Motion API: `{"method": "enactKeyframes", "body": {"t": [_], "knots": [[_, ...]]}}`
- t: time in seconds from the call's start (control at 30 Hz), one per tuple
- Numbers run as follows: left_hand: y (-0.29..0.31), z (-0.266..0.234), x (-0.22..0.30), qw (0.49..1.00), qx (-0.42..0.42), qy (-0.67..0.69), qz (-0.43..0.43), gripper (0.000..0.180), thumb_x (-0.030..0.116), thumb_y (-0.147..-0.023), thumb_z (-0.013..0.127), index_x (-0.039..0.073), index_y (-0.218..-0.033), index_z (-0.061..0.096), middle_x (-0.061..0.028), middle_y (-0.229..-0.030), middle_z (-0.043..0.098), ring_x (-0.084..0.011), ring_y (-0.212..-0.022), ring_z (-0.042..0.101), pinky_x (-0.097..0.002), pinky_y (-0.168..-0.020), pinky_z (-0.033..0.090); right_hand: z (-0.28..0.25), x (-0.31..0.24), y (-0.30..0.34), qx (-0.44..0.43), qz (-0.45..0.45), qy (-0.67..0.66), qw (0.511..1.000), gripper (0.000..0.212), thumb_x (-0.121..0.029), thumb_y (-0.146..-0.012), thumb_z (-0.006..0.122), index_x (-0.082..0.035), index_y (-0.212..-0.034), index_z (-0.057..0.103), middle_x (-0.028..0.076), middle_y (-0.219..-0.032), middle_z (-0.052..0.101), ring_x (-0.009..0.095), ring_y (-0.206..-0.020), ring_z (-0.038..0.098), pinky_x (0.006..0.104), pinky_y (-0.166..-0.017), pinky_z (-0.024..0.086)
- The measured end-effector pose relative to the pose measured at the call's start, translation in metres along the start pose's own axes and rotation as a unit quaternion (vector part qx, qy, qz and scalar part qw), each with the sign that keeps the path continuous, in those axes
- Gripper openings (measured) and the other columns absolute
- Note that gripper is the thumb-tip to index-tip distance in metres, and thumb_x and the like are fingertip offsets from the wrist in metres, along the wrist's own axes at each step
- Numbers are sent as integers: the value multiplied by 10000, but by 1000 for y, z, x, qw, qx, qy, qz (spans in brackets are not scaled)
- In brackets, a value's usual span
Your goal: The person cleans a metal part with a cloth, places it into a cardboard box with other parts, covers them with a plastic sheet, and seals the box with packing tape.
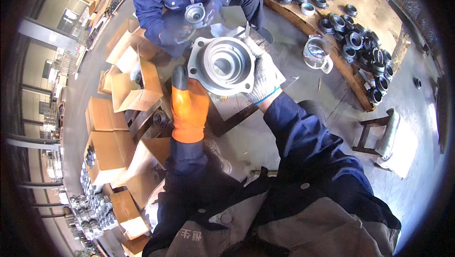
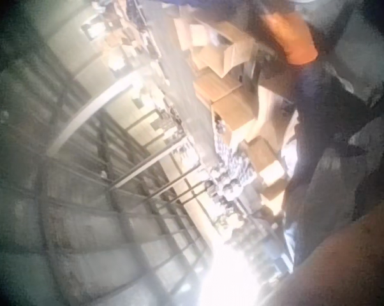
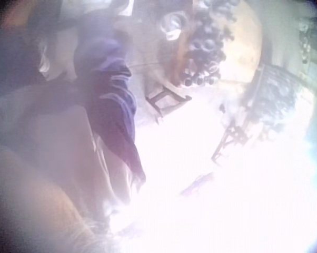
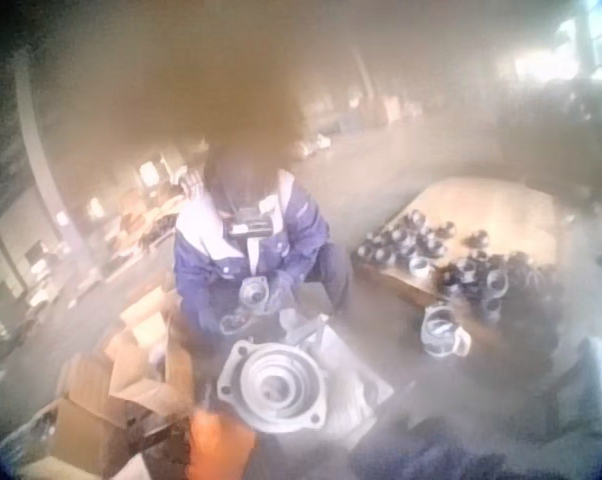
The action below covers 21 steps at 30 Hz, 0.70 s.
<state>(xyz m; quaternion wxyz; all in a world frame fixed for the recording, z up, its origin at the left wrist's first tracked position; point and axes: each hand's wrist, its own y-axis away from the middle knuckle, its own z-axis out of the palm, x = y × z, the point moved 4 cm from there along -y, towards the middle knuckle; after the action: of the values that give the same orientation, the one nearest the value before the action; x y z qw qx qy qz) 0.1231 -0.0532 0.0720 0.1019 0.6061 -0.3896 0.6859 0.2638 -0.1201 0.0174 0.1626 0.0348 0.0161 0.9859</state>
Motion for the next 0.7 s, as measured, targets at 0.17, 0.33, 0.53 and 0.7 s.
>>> {"method": "enactKeyframes", "body": {"t": [0.17, 0.33, 0.53, 0.7], "knots": [[8, 18, -28, 807, -33, 562, -180, 629, 518, -964, 483, -6, -1308, 517, -162, -1311, 569, -300, -1203, 541, -459, -1065, 401, -1, 8, -3, -37, -99, 198, 974, 263, -183, -988, 534, -40, -1209, 541, 122, -1071, 660, 232, -958, 664, 363, -848, 565], [13, -9, -41, 847, 106, 493, -168, 377, 447, -960, 494, 103, -1042, 625, -80, -1104, 669, -231, -1009, 629, -422, -924, 512, -8, 28, -10, 7, -141, 312, 940, 260, -168, -964, 586, -41, -1191, 586, 69, -1044, 657, 156, -924, 645, 293, -816, 542], [30, -22, -39, 895, 99, 418, -119, 549, 534, -984, 435, 45, -1194, 567, -118, -1176, 626, -253, -1019, 618, -414, -957, 489, -25, 47, -24, -1, -145, 273, 951, 275, -168, -958, 597, -40, -1199, 569, 84, -1020, 667, 177, -902, 662, 311, -785, 560], [45, -29, -12, 925, 85, -338, 148, 395, 311, -970, 582, 12, -1227, 551, -139, -1195, 626, -260, -1067, 616, -364, -917, 489, -50, 55, -37, 39, -105, 211, 971, 280, -168, -959, 594, -47, -1206, 539, 96, -1029, 656, 221, -916, 661, 351, -785, 581]]}}
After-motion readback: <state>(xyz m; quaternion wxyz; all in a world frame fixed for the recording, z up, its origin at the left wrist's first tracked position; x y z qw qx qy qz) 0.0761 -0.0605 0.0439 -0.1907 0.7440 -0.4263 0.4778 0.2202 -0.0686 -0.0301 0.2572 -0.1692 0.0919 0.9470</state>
